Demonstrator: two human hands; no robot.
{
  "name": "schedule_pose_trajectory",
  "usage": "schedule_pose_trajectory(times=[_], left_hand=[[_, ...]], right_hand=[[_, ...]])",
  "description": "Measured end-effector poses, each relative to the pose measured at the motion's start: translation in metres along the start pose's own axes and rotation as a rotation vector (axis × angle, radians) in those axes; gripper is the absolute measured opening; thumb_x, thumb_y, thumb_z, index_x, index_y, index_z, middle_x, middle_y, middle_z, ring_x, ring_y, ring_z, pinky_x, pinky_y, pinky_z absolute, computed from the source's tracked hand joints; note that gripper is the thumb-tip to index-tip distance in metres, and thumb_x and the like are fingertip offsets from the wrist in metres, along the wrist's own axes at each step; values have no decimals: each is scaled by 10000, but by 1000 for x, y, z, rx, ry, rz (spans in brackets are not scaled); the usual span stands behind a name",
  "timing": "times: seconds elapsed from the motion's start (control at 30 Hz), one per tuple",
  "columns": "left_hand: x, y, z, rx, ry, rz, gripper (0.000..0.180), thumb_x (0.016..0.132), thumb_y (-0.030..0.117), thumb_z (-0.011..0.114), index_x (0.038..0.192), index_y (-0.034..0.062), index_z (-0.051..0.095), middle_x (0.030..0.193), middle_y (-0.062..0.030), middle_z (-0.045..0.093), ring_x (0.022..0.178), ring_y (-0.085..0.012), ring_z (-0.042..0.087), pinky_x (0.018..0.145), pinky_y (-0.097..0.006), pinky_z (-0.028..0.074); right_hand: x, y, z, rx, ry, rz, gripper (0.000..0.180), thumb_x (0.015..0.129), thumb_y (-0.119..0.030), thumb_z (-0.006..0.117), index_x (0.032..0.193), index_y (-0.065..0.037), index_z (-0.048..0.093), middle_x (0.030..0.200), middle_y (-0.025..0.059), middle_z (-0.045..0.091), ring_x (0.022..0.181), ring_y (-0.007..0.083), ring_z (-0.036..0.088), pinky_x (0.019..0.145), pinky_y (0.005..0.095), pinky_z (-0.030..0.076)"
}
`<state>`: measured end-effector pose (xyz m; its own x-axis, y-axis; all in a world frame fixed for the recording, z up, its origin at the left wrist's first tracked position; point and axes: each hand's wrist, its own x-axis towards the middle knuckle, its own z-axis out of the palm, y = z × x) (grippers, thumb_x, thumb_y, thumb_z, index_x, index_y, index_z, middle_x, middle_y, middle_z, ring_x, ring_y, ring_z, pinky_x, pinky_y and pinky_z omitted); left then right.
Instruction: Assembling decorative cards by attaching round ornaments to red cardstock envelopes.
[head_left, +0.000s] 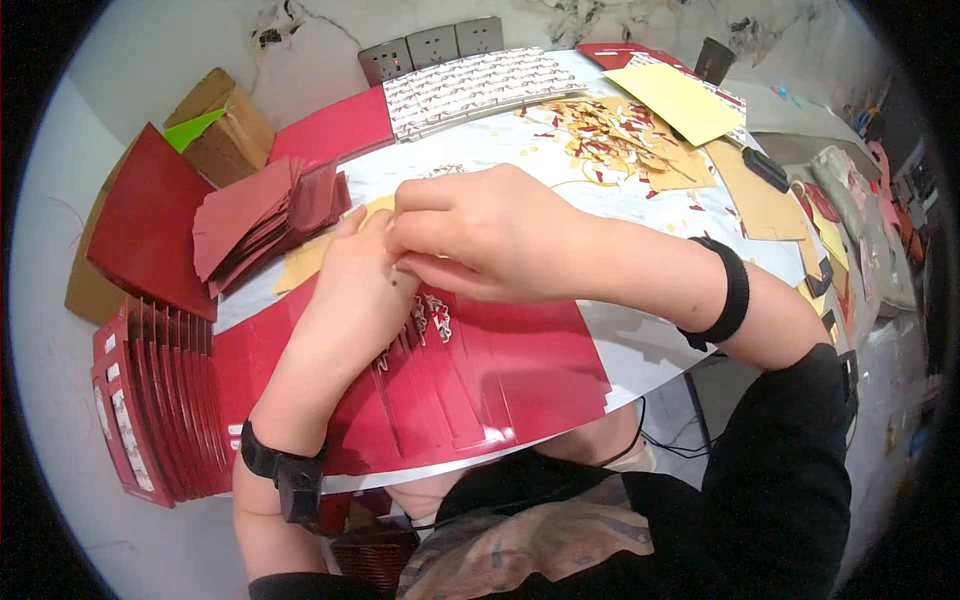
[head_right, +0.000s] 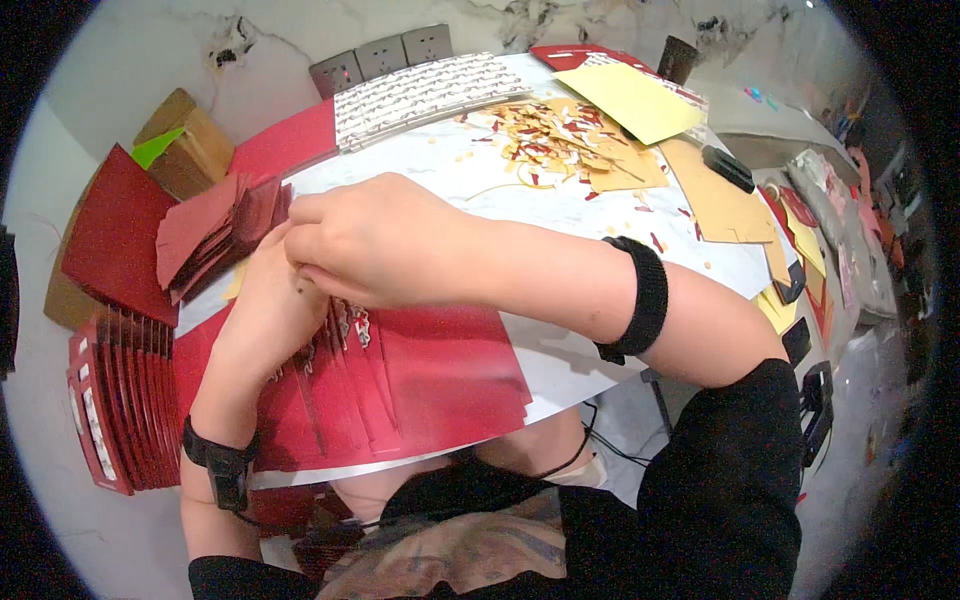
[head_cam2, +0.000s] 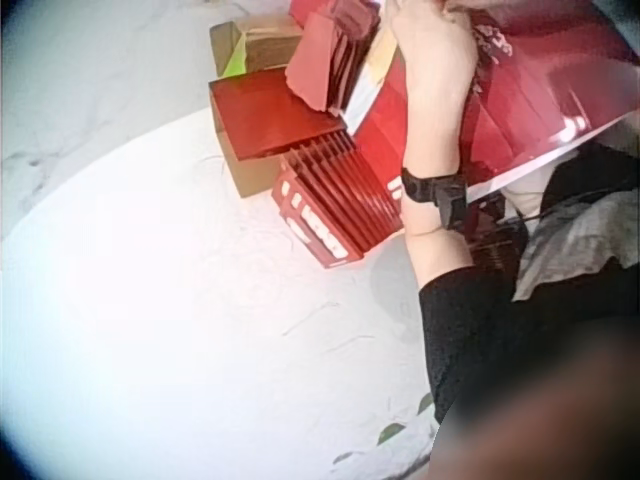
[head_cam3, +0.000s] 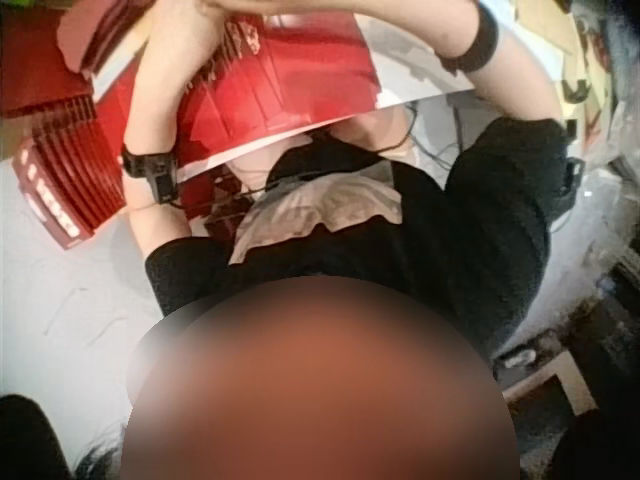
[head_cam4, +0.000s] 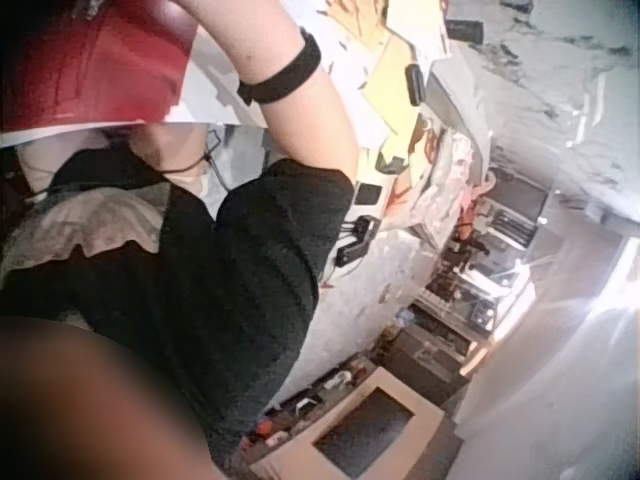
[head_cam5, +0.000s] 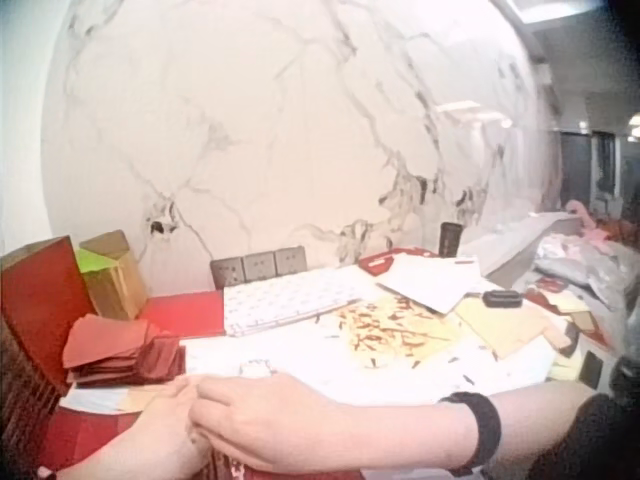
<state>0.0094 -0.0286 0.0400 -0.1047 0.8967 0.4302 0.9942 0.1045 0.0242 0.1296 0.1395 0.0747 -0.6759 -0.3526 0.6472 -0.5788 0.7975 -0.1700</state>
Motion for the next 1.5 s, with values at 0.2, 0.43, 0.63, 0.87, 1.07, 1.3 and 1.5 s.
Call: schedule_pose_trajectory(times=[0.2, 0.43, 0.63, 0.87, 1.07, 1.3, 1.5], left_hand=[[12, 23, 1, -270, -302, -30, 289, 869, 198, 718, 1113, 49, 669, 1068, -157, 656, 1024, -372, 645, 878, -444, 533], [7, 9, 13, -370, -282, -82, 452, 788, 297, 831, 1134, 81, 635, 1057, -129, 611, 1031, -334, 626, 878, -429, 516], [8, 7, 16, -485, -354, -160, 449, 786, 342, 837, 1086, 88, 619, 1064, -122, 613, 1057, -335, 613, 894, -428, 503], [5, 5, 21, -524, -300, -197, 463, 763, 299, 864, 1064, 52, 614, 1040, -133, 596, 1032, -321, 602, 896, -394, 496], [6, 5, 19, -545, -318, -208, 458, 756, 291, 870, 1050, 45, 619, 1032, -134, 606, 1023, -311, 613, 894, -391, 499], [6, 1, 25, -547, -309, -199, 466, 749, 341, 862, 1053, 79, 625, 1064, -122, 622, 1021, -317, 622, 876, -410, 504], [8, 2, 23, -555, -332, -220, 506, 732, 344, 868, 1075, 63, 626, 1089, -136, 643, 1064, -321, 633, 905, -408, 508]], right_hand=[[-36, 21, -17, 341, 7, 458, 94, 890, -97, 721, 943, -38, 671, 947, 75, 686, 819, 171, 704, 659, 315, 575], [-87, -7, -1, -279, -295, 292, 169, 859, -173, 683, 892, -55, 567, 875, 112, 562, 769, 285, 641, 632, 406, 549], [-94, -10, 1, -364, -349, 234, 163, 874, -181, 663, 916, -63, 558, 913, 91, 530, 830, 248, 618, 617, 387, 544], [-92, -12, 1, -430, -358, 173, 155, 858, -182, 652, 908, -66, 562, 913, 79, 526, 829, 221, 617, 602, 353, 549], [-87, -13, -3, -453, -427, 86, 137, 826, -163, 634, 895, -58, 579, 924, 69, 534, 840, 207, 621, 599, 334, 555], [-73, -14, -14, -419, -590, 98, 217, 791, -135, 656, 975, -21, 657, 907, 82, 578, 817, 223, 670, 594, 339, 549], [-56, -15, -9, -430, -644, 90, 142, 783, -125, 653, 838, 3, 681, 873, 137, 650, 704, 271, 715, 572, 380, 571]])
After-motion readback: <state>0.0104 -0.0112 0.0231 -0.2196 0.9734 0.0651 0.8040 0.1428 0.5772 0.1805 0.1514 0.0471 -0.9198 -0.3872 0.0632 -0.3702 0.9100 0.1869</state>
